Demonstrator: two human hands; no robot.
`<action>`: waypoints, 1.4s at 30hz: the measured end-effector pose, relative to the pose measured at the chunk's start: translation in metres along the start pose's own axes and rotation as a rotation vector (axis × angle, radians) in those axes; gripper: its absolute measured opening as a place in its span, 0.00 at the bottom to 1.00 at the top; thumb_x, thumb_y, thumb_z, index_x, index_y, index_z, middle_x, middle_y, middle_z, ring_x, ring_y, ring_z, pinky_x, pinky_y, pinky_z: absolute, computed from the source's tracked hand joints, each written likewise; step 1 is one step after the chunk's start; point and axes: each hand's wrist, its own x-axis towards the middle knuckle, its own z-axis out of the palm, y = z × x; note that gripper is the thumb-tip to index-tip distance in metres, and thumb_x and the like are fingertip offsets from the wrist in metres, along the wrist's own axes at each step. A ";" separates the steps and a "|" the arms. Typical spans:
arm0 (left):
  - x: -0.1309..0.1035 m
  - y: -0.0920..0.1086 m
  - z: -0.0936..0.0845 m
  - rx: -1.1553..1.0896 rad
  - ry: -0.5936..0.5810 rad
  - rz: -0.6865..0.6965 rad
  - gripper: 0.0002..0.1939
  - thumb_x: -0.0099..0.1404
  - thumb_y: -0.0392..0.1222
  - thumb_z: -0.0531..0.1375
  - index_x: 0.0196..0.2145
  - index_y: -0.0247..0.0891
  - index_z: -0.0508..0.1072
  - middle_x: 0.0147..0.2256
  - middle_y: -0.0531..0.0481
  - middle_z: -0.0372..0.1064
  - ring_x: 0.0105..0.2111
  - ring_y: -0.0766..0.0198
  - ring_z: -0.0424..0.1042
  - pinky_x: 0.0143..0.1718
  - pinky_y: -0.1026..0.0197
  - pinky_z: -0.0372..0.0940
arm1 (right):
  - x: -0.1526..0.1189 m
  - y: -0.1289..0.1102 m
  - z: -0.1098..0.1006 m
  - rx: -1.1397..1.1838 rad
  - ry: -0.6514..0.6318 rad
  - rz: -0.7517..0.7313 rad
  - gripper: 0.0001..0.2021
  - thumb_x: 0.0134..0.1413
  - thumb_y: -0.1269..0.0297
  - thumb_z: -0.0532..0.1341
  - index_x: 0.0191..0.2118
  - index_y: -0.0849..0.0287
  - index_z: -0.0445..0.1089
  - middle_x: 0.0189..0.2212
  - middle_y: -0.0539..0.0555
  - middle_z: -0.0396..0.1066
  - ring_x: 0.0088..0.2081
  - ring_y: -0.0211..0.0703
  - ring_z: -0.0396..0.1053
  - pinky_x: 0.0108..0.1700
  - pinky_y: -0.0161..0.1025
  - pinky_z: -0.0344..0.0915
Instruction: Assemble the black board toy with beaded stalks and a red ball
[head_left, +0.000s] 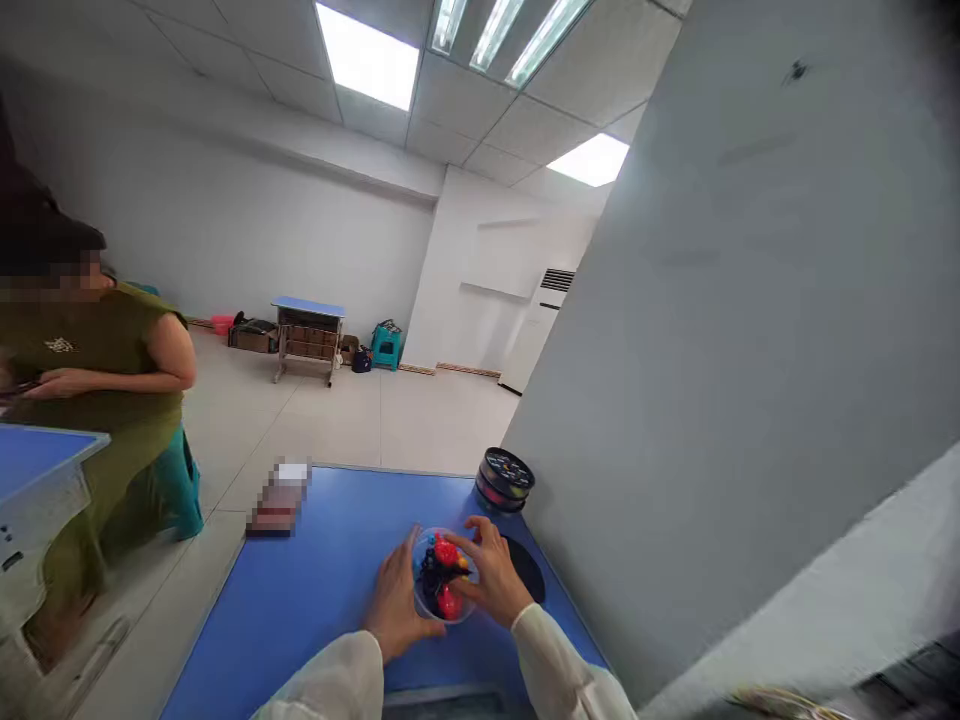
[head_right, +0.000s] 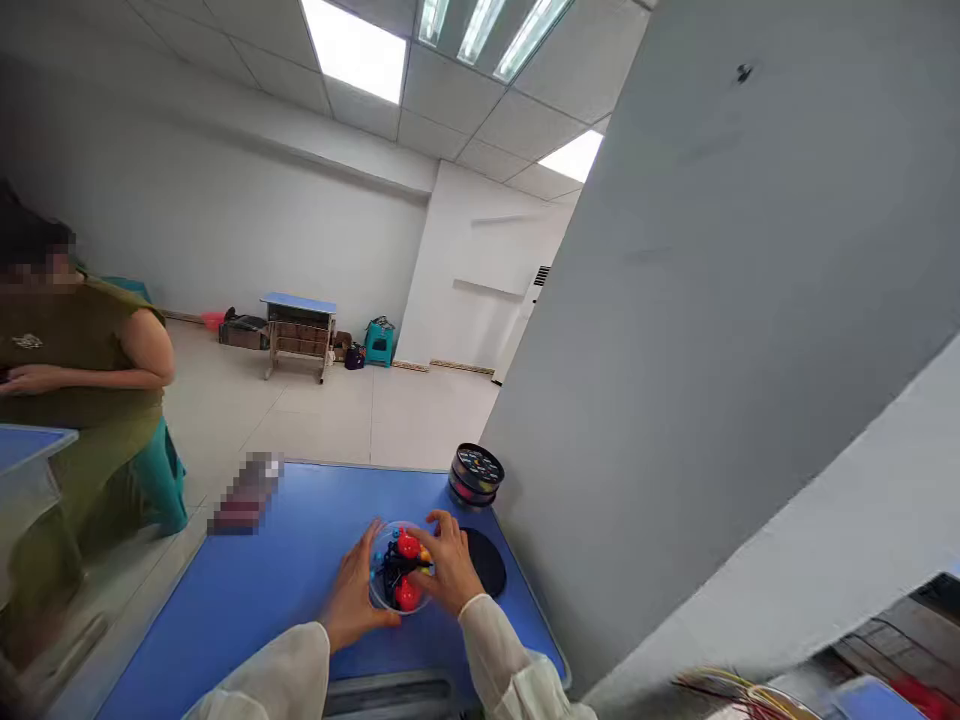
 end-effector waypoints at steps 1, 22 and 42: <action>-0.002 0.001 -0.002 -0.001 -0.005 0.005 0.64 0.34 0.35 0.70 0.65 0.39 0.42 0.64 0.42 0.47 0.63 0.48 0.47 0.62 0.51 0.45 | 0.002 -0.003 0.001 0.019 -0.051 -0.042 0.29 0.36 0.69 0.70 0.50 0.48 0.69 0.51 0.57 0.61 0.46 0.52 0.63 0.47 0.47 0.61; 0.007 -0.007 0.004 -0.150 0.146 0.007 0.58 0.37 0.37 0.72 0.64 0.45 0.51 0.62 0.42 0.54 0.61 0.42 0.54 0.59 0.43 0.54 | 0.023 0.041 0.011 0.509 0.146 0.031 0.14 0.55 0.57 0.57 0.43 0.56 0.73 0.35 0.55 0.72 0.31 0.42 0.69 0.36 0.39 0.66; 0.078 0.041 0.095 -0.464 0.277 -0.278 0.29 0.69 0.51 0.41 0.64 0.36 0.48 0.67 0.47 0.38 0.66 0.62 0.37 0.65 0.58 0.40 | -0.008 0.081 0.009 1.434 0.147 0.590 0.23 0.45 0.46 0.64 0.45 0.52 0.65 0.34 0.52 0.76 0.37 0.45 0.75 0.40 0.43 0.71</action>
